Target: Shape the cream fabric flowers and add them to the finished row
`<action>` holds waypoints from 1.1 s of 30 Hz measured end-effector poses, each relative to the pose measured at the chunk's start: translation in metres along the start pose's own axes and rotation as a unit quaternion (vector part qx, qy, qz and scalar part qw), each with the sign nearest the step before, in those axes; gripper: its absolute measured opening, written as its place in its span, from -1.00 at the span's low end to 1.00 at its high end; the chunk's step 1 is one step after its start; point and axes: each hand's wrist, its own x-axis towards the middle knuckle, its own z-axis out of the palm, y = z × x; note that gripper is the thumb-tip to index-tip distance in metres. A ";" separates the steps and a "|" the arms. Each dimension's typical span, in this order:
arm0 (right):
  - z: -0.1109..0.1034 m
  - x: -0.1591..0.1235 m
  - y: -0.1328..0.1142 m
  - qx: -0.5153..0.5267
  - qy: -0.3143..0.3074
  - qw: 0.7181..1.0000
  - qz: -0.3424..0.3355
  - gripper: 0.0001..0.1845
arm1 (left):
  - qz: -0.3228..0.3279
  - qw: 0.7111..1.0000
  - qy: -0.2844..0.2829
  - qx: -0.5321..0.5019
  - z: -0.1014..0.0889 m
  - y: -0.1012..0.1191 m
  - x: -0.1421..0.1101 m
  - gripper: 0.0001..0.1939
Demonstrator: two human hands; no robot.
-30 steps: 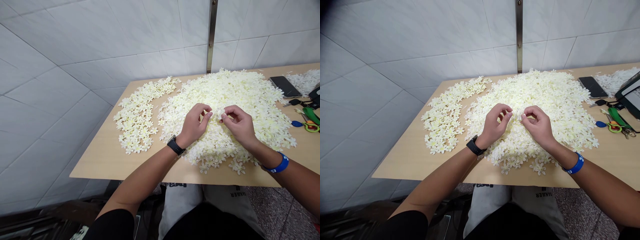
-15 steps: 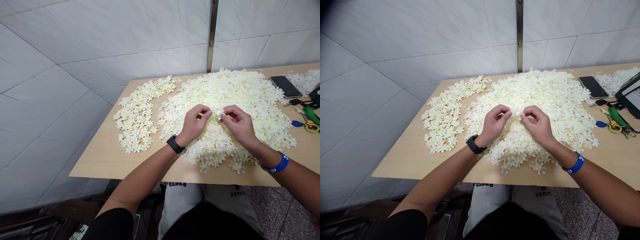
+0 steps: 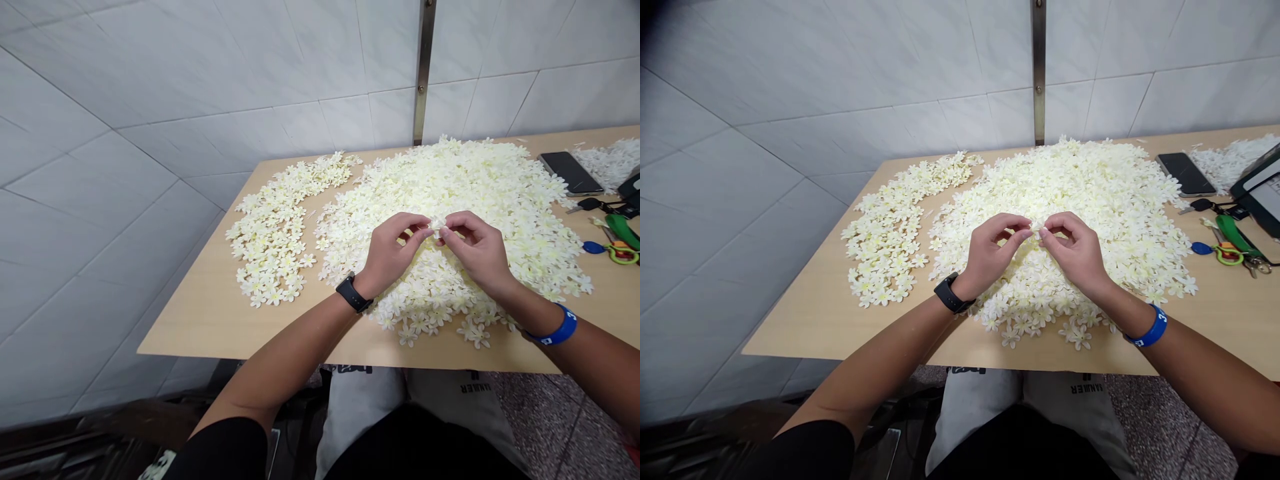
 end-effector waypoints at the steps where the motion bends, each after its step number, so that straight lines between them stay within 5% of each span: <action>1: 0.000 0.000 0.000 0.012 -0.016 1.000 0.001 -0.83 | -0.011 1.000 0.000 -0.016 0.001 0.000 0.000 -0.89; 12: -0.001 0.002 0.003 0.044 -0.044 0.998 0.032 -0.70 | -0.094 0.988 0.009 -0.126 0.000 -0.004 0.003 -0.88; 21: 0.000 0.002 0.000 0.020 0.001 0.999 0.035 -0.79 | -0.026 0.998 0.045 0.016 -0.004 -0.005 0.003 -0.89; 25: 0.000 0.001 0.000 0.014 -0.007 1.000 0.020 -0.78 | 0.008 1.000 0.012 0.006 -0.002 0.000 0.002 -0.87; 33: 0.000 0.002 0.000 0.033 -0.040 0.999 0.003 -0.69 | -0.072 0.994 0.014 -0.078 -0.001 -0.004 0.003 -0.90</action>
